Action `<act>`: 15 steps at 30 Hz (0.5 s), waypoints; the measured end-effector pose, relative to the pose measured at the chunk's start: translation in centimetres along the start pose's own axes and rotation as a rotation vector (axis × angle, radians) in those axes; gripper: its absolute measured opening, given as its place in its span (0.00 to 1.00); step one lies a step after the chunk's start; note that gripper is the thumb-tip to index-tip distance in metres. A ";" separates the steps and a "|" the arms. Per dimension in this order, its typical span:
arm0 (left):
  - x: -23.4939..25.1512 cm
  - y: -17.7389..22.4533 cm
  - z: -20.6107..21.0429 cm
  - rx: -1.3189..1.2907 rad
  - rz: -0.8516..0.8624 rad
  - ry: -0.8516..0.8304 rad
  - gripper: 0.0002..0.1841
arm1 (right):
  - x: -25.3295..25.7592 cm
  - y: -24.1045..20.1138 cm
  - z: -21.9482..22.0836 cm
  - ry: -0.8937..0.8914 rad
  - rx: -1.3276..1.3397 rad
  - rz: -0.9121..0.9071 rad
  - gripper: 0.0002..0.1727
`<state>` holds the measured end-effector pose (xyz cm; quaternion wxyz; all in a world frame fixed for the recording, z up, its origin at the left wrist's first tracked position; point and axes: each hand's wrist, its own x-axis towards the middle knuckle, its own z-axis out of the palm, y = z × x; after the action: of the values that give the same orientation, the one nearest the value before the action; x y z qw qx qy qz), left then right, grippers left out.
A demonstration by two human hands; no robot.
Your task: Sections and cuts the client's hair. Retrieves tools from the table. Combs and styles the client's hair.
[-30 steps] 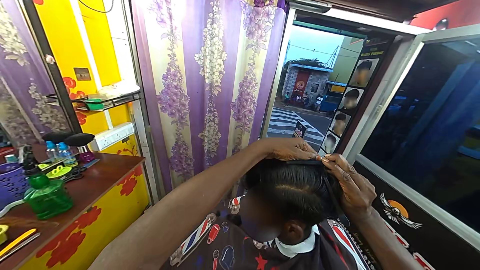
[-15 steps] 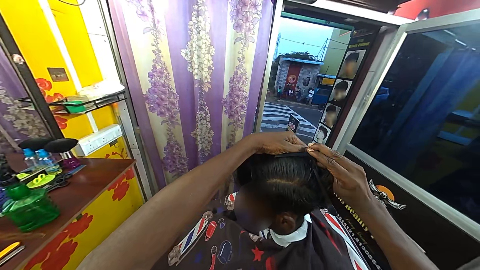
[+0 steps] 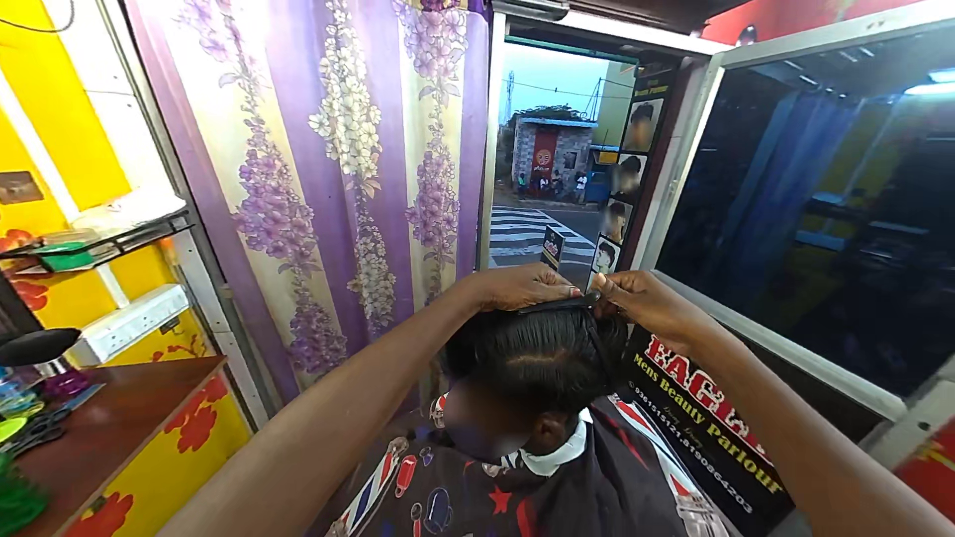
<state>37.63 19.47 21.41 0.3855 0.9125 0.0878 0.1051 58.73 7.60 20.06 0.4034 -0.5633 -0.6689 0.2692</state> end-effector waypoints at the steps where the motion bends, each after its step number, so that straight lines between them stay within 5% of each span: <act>1: 0.0 0.1 0.1 0.008 -0.004 0.000 0.21 | 0.0 -0.4 -0.3 -0.038 0.019 0.052 0.26; 7: -0.1 0.2 0.1 0.039 -0.004 0.002 0.21 | 0.9 -1.9 -2.7 -0.317 0.141 0.200 0.18; 15: 0.0 0.4 0.2 0.072 0.006 0.001 0.21 | 1.0 -1.3 -2.8 -0.321 0.220 0.259 0.11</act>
<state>37.71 19.07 21.53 0.3518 0.9261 0.0889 0.1037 60.35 8.06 22.83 0.3130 -0.5469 -0.6133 0.4762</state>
